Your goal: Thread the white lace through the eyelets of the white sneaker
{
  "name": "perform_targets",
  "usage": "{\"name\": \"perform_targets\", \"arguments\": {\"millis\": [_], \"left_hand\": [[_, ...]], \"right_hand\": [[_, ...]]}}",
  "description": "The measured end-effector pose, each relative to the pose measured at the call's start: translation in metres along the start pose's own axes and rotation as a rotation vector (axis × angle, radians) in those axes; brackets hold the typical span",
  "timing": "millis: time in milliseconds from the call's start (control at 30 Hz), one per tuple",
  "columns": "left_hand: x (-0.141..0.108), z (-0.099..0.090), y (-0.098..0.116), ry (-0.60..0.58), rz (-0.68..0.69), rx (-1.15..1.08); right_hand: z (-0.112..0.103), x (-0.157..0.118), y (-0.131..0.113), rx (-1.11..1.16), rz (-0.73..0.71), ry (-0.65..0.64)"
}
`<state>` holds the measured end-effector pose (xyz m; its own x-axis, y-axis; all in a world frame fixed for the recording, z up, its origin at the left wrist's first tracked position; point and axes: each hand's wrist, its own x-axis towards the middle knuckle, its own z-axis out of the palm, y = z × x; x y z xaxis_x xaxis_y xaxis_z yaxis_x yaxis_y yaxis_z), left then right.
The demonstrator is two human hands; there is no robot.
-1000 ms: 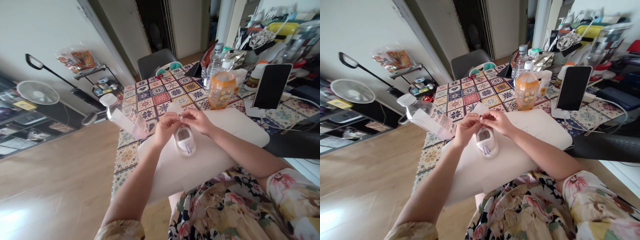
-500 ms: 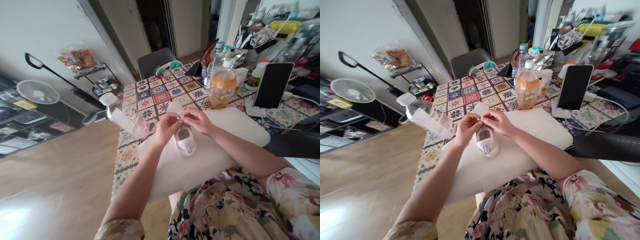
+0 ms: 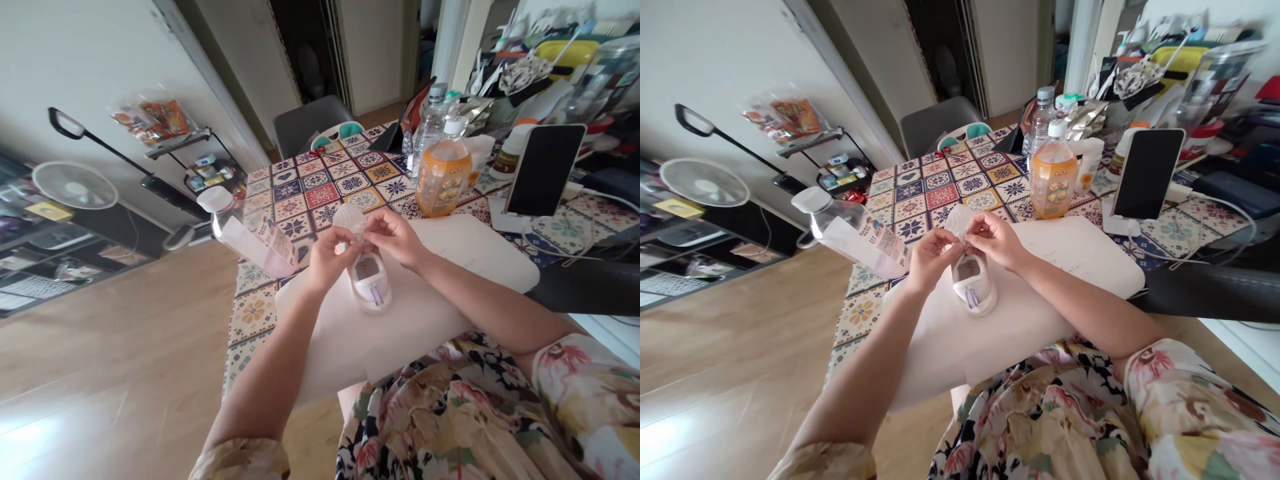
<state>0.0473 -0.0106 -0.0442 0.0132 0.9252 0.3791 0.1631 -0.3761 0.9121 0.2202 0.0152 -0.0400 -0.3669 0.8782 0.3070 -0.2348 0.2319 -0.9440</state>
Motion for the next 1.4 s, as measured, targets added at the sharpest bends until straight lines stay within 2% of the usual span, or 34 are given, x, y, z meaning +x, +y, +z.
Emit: {"name": "perform_targets", "arguments": {"millis": [133, 233, 300, 433, 500, 633, 733, 800, 900, 1000, 1167, 1400], "left_hand": [[0.001, 0.002, 0.006, 0.0, -0.094, -0.147], [0.001, 0.001, 0.009, -0.013, -0.136, -0.17], [0.001, 0.001, 0.009, -0.002, -0.136, -0.168], [0.002, 0.001, 0.008, 0.011, -0.142, -0.189], [0.003, 0.002, 0.008, 0.002, -0.162, -0.207], [0.003, 0.003, 0.007, -0.02, -0.237, -0.241], [0.003, 0.003, 0.007, -0.034, -0.269, -0.268], [0.004, 0.002, 0.007, -0.05, -0.278, -0.284], [0.006, 0.0, 0.004, -0.065, -0.28, -0.293], [0.01, -0.005, -0.002, -0.049, -0.255, -0.229], [0.015, -0.013, -0.013, 0.043, -0.132, 0.041], [0.017, -0.015, -0.019, 0.046, -0.085, 0.329]], "right_hand": [[-0.004, -0.001, -0.004, -0.203, -0.05, -0.079], [-0.006, -0.001, -0.004, -0.355, -0.126, -0.071], [-0.006, 0.0, -0.003, -0.346, -0.121, -0.07], [-0.007, 0.001, 0.001, -0.174, 0.04, -0.146], [-0.007, 0.001, 0.001, -0.197, 0.036, -0.155], [-0.005, -0.002, -0.002, -0.474, -0.232, -0.051], [-0.004, -0.004, -0.004, -0.593, -0.427, -0.049], [-0.004, -0.004, -0.006, -0.625, -0.493, -0.06], [-0.004, -0.005, -0.009, -0.588, -0.486, -0.067], [-0.008, -0.005, -0.013, -0.492, -0.44, -0.112], [-0.015, -0.004, -0.016, -0.392, -0.418, -0.292], [-0.017, -0.003, -0.012, -0.409, -0.49, -0.344]]}}
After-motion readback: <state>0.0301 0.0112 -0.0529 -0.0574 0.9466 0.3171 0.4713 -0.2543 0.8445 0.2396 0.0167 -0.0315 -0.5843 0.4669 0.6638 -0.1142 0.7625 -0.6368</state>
